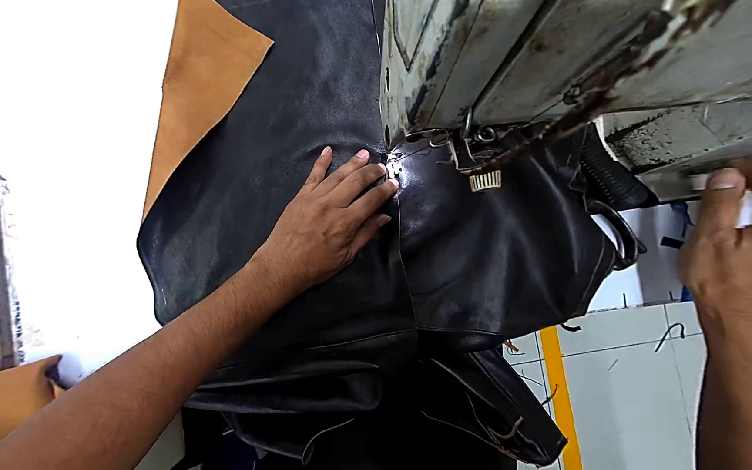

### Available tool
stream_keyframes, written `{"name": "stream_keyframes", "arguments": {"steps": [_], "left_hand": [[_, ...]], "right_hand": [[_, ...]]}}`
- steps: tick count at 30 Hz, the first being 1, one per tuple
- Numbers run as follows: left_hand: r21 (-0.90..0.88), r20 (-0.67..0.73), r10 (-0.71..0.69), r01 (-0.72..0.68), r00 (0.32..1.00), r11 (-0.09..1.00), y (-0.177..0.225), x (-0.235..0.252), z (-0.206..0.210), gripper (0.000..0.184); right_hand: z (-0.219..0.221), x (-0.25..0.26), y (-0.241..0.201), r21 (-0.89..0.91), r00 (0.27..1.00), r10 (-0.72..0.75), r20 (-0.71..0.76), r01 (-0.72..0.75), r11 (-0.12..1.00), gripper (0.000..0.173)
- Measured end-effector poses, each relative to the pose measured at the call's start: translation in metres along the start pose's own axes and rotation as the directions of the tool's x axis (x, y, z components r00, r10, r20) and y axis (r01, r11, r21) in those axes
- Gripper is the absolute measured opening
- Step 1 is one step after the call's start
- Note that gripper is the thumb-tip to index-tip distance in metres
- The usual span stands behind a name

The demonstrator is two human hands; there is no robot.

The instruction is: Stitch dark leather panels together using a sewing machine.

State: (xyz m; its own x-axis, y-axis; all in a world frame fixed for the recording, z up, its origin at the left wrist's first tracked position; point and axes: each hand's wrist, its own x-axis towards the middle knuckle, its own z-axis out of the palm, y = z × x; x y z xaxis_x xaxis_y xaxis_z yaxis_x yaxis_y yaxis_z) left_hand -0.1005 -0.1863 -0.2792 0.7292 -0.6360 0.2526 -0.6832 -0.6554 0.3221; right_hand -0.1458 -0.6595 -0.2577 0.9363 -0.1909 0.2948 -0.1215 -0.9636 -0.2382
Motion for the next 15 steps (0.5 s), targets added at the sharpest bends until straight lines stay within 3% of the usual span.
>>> {"name": "stream_keyframes", "arguments": {"steps": [15], "left_hand": [[0.017,0.002,-0.008,0.008,1.000,1.000,0.001,-0.002,0.000,0.043]], "right_hand": [[0.006,-0.004,-0.012,0.015,0.998,0.037,-0.047,-0.037,0.999,0.054]]}}
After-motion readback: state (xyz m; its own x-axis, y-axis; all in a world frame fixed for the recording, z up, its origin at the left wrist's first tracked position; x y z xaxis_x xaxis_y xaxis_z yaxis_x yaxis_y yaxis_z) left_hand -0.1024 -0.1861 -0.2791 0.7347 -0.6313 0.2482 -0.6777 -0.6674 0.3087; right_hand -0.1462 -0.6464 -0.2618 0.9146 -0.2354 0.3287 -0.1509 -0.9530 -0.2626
